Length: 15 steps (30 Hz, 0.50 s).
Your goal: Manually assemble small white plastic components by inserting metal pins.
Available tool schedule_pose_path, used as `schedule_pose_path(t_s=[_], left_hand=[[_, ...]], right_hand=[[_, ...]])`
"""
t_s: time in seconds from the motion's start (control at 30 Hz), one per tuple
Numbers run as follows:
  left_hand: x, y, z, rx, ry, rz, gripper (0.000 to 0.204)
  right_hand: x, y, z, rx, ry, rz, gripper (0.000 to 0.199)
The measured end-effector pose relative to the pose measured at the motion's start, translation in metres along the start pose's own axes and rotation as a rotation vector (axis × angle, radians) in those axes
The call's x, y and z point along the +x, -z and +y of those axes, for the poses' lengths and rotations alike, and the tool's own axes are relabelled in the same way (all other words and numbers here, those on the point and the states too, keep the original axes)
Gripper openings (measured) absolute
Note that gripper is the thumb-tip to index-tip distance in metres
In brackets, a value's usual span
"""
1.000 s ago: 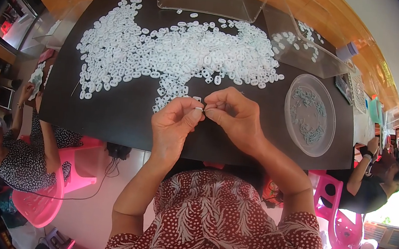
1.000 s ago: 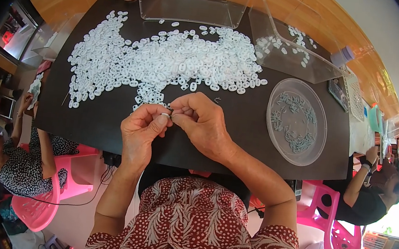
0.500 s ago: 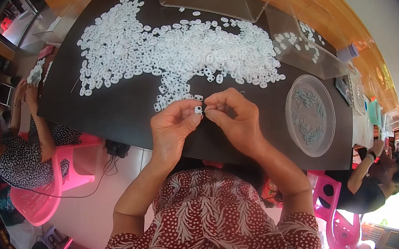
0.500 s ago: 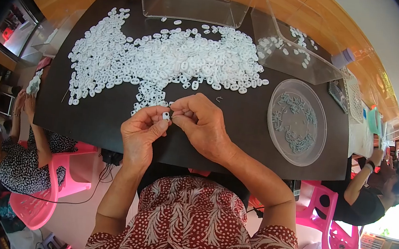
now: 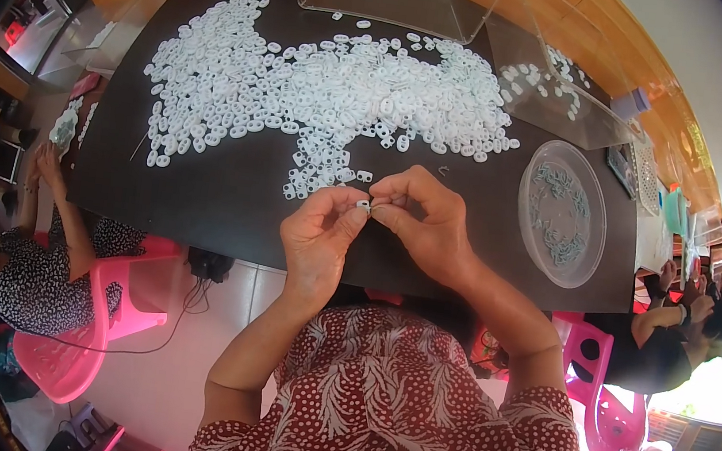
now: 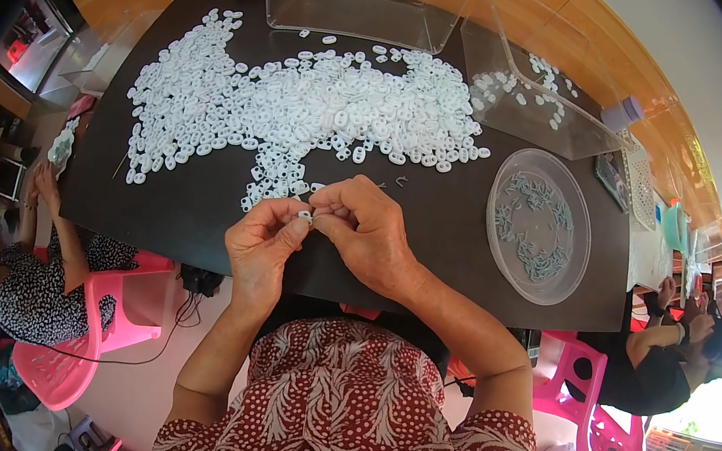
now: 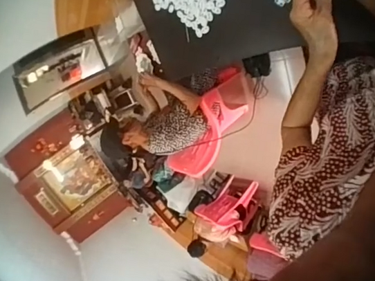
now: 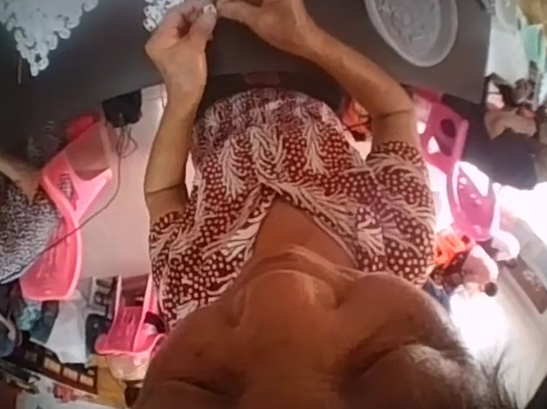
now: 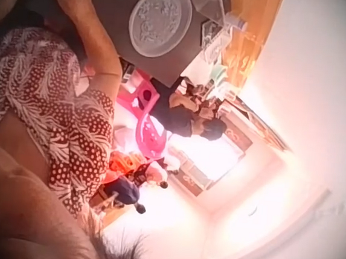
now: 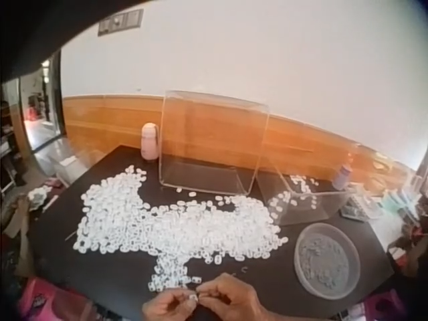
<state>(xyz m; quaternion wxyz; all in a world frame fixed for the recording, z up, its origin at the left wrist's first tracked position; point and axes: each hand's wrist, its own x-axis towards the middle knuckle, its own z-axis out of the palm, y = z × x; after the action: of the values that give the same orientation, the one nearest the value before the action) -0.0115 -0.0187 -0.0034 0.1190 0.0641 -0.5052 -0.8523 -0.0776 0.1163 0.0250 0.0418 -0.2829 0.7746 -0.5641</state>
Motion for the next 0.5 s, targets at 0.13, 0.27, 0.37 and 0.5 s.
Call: schedule_pose_path(t_s=[0.13, 0.27, 0.37, 0.5], left_hand=[[-0.004, -0.001, -0.003, 0.102, -0.026, 0.054, 0.012], [-0.007, 0.0, -0.012, 0.373, -0.158, 0.094, 0.009], [-0.007, -0.003, -0.009, 0.331, -0.163, 0.122, 0.009], [-0.006, -0.004, -0.004, 0.133, -0.088, 0.145, 0.012]], right_hand=[[-0.001, -0.002, 0.001, -0.011, 0.02, -0.002, 0.016], [-0.002, -0.002, 0.0, -0.07, 0.048, 0.007, 0.014], [-0.001, -0.006, 0.001, -0.046, 0.049, 0.041, 0.013], [0.001, -0.008, 0.0, -0.047, 0.085, 0.052, 0.013]])
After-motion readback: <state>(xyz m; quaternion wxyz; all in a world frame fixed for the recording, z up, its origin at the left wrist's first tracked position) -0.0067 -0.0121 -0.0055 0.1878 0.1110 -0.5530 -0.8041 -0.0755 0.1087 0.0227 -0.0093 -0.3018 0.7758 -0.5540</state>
